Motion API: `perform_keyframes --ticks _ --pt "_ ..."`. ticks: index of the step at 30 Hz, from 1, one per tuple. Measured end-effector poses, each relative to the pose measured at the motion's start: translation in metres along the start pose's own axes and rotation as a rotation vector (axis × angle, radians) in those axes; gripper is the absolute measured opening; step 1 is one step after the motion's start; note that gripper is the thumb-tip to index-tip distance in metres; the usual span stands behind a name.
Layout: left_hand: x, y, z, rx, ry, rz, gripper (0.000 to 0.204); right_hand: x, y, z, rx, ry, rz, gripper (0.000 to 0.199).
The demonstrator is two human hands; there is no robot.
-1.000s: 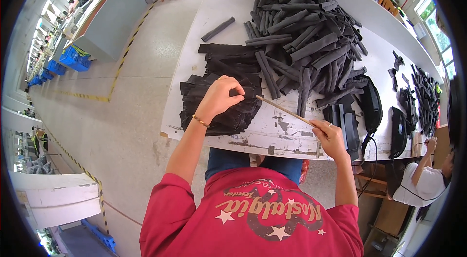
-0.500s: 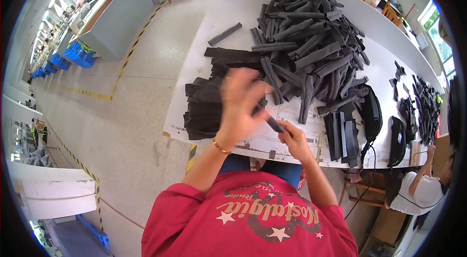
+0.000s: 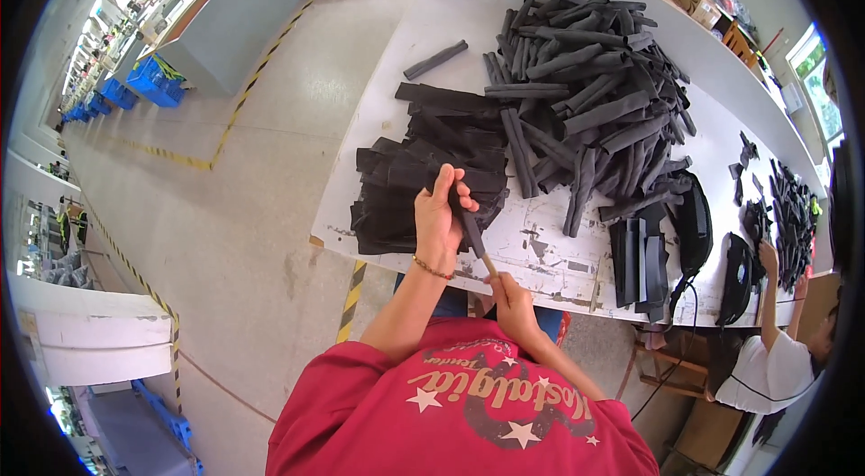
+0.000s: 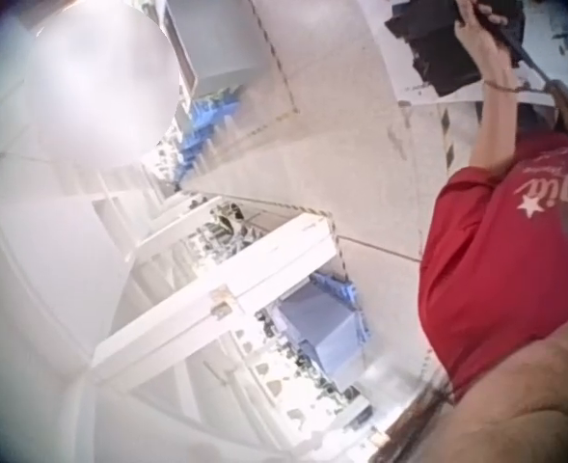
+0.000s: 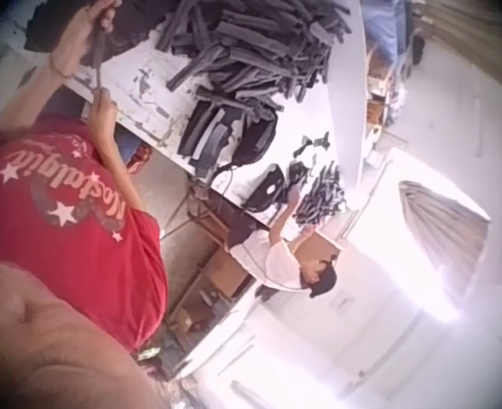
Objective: The recorder is inserting a wooden rod into black foam sleeves to facilitate assembly in a manufacturing setting.
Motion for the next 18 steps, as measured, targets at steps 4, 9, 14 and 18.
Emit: perform_keyframes --ticks 4,9,14,18 --pt "-0.006 0.002 -0.036 -0.147 0.125 -0.076 0.03 0.01 -0.035 -0.015 -0.037 0.013 0.164 0.017" --pt "-0.03 0.019 -0.067 -0.285 0.108 0.046 0.037 0.064 -0.08 -0.048 -0.03 0.026 0.275 0.017" --pt "-0.031 0.022 -0.032 -0.188 -0.047 -0.151 0.037 0.084 -0.046 0.011 0.104 -0.1 -0.231 0.013" --pt "-0.035 0.019 0.004 -0.054 -0.098 -0.131 0.032 0.059 0.011 0.062 0.242 0.17 -0.367 0.022"
Point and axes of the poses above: each hand's wrist, its own y-axis towards the middle knuckle, its own x-axis out of the back of the hand, z = x × y, the point moved 6 cm from there along y, towards the middle knuckle, and after that the axes turned 5 degrees about -x, right-handed, at the moved point
